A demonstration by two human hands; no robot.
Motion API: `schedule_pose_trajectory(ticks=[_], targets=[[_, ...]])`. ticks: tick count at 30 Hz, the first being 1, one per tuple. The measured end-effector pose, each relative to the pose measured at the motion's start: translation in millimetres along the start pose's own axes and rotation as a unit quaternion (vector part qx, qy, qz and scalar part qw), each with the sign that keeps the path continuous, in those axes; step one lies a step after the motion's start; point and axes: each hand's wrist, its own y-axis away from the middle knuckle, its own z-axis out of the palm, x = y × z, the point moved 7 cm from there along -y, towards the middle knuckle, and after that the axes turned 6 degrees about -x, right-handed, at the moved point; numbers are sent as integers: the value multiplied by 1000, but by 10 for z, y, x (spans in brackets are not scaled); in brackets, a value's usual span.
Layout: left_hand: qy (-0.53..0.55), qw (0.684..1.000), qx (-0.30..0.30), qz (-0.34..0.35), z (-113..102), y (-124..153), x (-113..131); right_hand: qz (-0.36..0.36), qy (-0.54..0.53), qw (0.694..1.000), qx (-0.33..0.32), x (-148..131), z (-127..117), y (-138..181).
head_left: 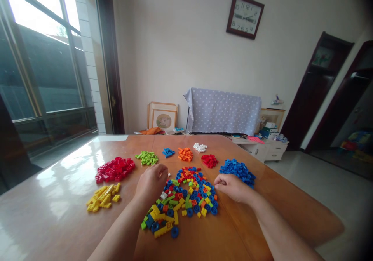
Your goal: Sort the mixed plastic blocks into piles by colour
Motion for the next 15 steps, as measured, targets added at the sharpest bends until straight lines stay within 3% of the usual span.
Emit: schedule_pose_trajectory(ticks=[3, 15], targets=[[0, 1000, 0, 0, 5, -2, -2, -5, 9, 999, -31, -109, 157, -26], [-8, 1000, -3, 0, -14, 8, 43, -5, 93, 996, 9, -375, 248, -239]])
